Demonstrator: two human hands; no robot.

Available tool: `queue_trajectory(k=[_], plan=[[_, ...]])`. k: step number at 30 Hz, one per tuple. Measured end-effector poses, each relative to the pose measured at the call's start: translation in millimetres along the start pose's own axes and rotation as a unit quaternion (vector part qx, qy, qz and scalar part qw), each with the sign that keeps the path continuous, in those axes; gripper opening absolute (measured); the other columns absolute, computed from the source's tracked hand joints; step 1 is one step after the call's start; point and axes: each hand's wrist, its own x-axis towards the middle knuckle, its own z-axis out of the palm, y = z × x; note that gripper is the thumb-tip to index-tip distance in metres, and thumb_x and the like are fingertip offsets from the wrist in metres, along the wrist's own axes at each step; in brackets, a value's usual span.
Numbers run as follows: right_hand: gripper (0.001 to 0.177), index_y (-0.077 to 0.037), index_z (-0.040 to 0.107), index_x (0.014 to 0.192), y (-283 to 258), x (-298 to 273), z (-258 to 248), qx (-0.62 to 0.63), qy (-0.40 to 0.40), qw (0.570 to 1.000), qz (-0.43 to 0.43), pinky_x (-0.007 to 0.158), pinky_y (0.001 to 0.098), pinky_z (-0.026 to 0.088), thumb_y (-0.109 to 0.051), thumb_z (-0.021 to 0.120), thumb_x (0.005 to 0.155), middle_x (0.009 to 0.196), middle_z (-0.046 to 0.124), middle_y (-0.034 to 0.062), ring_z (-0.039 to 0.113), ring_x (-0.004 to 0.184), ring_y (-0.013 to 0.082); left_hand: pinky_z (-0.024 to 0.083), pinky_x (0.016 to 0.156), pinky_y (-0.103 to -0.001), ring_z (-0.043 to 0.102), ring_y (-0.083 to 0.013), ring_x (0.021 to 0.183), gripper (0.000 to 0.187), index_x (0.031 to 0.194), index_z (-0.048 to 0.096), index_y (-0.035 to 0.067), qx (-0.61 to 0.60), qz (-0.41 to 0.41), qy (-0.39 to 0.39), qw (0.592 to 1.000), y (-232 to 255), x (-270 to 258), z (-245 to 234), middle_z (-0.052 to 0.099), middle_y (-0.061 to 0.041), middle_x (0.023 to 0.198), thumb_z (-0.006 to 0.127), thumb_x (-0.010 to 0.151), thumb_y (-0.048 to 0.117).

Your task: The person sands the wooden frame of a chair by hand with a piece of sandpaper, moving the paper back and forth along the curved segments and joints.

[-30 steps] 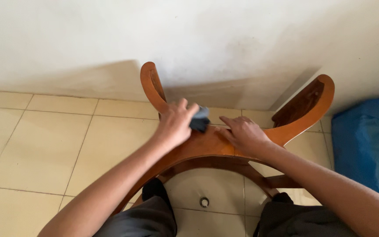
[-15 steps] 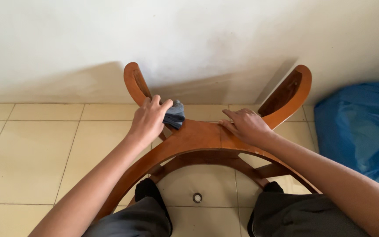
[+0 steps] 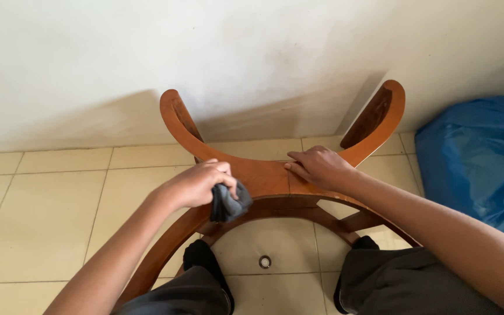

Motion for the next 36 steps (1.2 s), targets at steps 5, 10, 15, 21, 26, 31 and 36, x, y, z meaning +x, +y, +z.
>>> queue_trajectory(k=[5,10,15,21,26,31,36], plan=[[0.051,-0.010,0.065,0.127,0,0,-5,-0.027,-0.007,1.000,0.002,0.088,0.0534,0.053,-0.051,0.049,0.101,0.091,0.072,0.0201,0.067,0.096,0.0400,0.053,0.089,-0.041,0.063,-0.0221,0.106,0.028,0.095,0.078,0.020,-0.007,-0.038,0.067,0.997,-10,-3,-4,0.069,0.002,0.101,0.066,0.085,-0.004],[0.052,-0.009,0.065,0.126,6,2,0,-0.020,0.032,0.999,-0.031,0.087,0.0533,0.053,-0.051,0.051,0.100,0.091,0.072,0.0205,0.067,0.095,0.0403,0.058,0.080,-0.046,0.066,-0.0333,0.101,0.045,0.113,0.069,0.010,0.102,-0.069,0.292,0.948,-20,13,16,0.067,-0.013,0.105,0.065,0.073,-0.011],[0.051,-0.010,0.066,0.122,10,2,6,-0.048,0.014,0.999,-0.021,0.088,0.0520,0.053,-0.053,0.050,0.100,0.090,0.072,0.0206,0.067,0.096,0.0395,0.062,0.080,-0.037,0.066,-0.0306,0.100,0.053,0.123,0.063,0.004,0.161,-0.067,0.245,0.954,-7,28,42,0.064,-0.016,0.113,0.064,0.075,-0.017],[0.050,-0.008,0.067,0.119,14,3,8,-0.049,0.041,0.996,-0.060,0.088,0.0530,0.052,-0.051,0.049,0.100,0.094,0.073,0.0171,0.067,0.095,0.0396,0.061,0.084,-0.036,0.064,-0.0228,0.108,0.051,0.117,0.069,0.016,0.139,0.045,0.153,0.977,13,17,33,0.065,-0.004,0.107,0.066,0.077,-0.015],[0.053,-0.007,0.067,0.120,16,4,8,-0.051,0.021,0.996,-0.065,0.091,0.0518,0.052,-0.052,0.048,0.102,0.097,0.074,0.0163,0.067,0.098,0.0379,0.058,0.087,-0.039,0.062,-0.0223,0.115,0.057,0.120,0.069,0.019,0.097,0.031,0.064,0.993,28,9,11,0.065,-0.001,0.111,0.091,0.067,0.025],[0.054,-0.007,0.067,0.120,16,4,7,-0.040,0.024,0.997,-0.055,0.091,0.0509,0.052,-0.053,0.048,0.100,0.098,0.074,0.0163,0.067,0.098,0.0375,0.062,0.083,-0.040,0.067,-0.0277,0.107,0.049,0.123,0.061,0.005,0.216,-0.029,0.103,0.971,30,20,26,0.065,-0.014,0.117,0.075,0.077,-0.002],[0.054,-0.007,0.067,0.120,16,5,6,-0.043,0.010,0.998,-0.054,0.093,0.0505,0.052,-0.053,0.047,0.101,0.098,0.074,0.0158,0.067,0.099,0.0372,0.063,0.078,-0.040,0.069,-0.0283,0.095,0.044,0.117,0.060,-0.001,0.251,-0.055,0.186,0.948,6,35,32,0.067,-0.017,0.105,0.076,0.076,0.002]])
